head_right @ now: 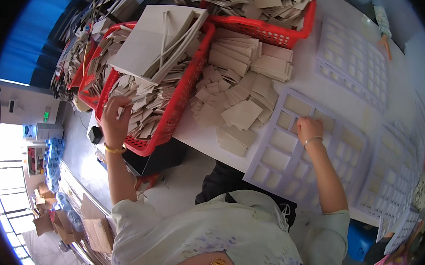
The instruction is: Placing cardboard pieces into the slots of a plastic or foam tray.
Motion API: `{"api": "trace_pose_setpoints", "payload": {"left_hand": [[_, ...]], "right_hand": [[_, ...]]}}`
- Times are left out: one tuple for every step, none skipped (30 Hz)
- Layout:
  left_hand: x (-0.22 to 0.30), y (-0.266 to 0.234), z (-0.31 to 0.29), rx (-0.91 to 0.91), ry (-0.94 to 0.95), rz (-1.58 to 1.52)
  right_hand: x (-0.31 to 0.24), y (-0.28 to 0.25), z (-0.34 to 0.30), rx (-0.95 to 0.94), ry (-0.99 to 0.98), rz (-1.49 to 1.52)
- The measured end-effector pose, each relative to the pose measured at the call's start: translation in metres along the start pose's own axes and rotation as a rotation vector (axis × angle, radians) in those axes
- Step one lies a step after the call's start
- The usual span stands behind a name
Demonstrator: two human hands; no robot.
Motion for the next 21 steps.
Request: {"api": "trace_pose_setpoints", "payload": {"left_hand": [[0.01, 0.001, 0.001, -0.005, -0.019, -0.03], [0.022, 0.006, 0.0, -0.016, -0.009, -0.044], [0.034, 0.016, -0.001, -0.052, -0.04, -0.132], [0.046, 0.031, -0.002, -0.093, -0.071, -0.228], [0.055, 0.049, -0.007, -0.151, -0.111, -0.35], [0.06, 0.072, -0.011, -0.238, -0.205, -0.488], [0.067, 0.096, -0.018, -0.303, -0.378, -0.693], [0.069, 0.118, -0.025, -0.366, -0.396, -0.774], [0.078, 0.138, -0.029, -0.427, -0.377, -0.805], [0.089, 0.157, -0.033, -0.495, -0.357, -0.835], [0.099, 0.173, -0.035, -0.531, -0.394, -0.91], [0.107, 0.187, -0.039, -0.566, -0.436, -0.981], [0.11, 0.2, -0.042, -0.59, -0.501, -1.043], [0.115, 0.214, -0.043, -0.617, -0.492, -1.061], [0.121, 0.226, -0.045, -0.609, -0.545, -1.156], [0.127, 0.235, -0.047, -0.598, -0.6, -1.248], [0.135, 0.246, -0.045, -0.614, -0.571, -1.254], [0.144, 0.258, -0.044, -0.625, -0.571, -1.26], [0.149, 0.271, -0.041, -0.582, -0.552, -1.293], [0.154, 0.285, -0.038, -0.536, -0.533, -1.323], [0.155, 0.302, -0.036, -0.578, -0.532, -1.274]], "right_hand": [[-0.004, -0.009, -0.001, 0.059, -0.054, -0.013], [-0.01, -0.019, -0.003, 0.116, -0.105, -0.027], [-0.022, -0.032, -0.005, 0.2, -0.143, 0.162], [-0.037, -0.05, -0.008, 0.285, -0.174, 0.344], [-0.056, -0.073, -0.011, 0.42, -0.281, 0.557], [-0.072, -0.089, -0.016, 0.306, -0.29, 0.885], [-0.085, -0.103, -0.024, 0.241, -0.312, 1.023], [-0.094, -0.12, -0.029, 0.178, -0.349, 1.132], [-0.098, -0.131, -0.031, 0.12, -0.378, 1.238], [-0.098, -0.134, -0.037, 0.077, -0.378, 1.373], [-0.093, -0.127, -0.041, -0.004, -0.359, 1.493], [-0.088, -0.119, -0.048, -0.087, -0.341, 1.616], [-0.08, -0.114, -0.054, -0.047, -0.241, 1.67], [-0.069, -0.108, -0.062, -0.031, -0.21, 1.66], [-0.058, -0.099, -0.07, -0.05, -0.106, 1.731], [-0.048, -0.092, -0.078, -0.07, -0.002, 1.801], [-0.036, -0.088, -0.086, -0.011, 0.097, 1.773], [-0.021, -0.078, -0.092, 0.043, 0.202, 1.762], [-0.006, -0.066, -0.098, 0.094, 0.304, 1.752], [0.013, -0.058, -0.102, 0.169, 0.432, 1.695], [0.033, -0.05, -0.105, 0.239, 0.559, 1.634]]}}
Point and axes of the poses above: each hand's wrist, its own z-axis towards the middle knuckle, its own y-axis out of the palm, x = y × z, the point moved 3 cm from there along z, towards the middle knuckle, and after that the axes turned 15 degrees about -z, right-handed, at the moved point
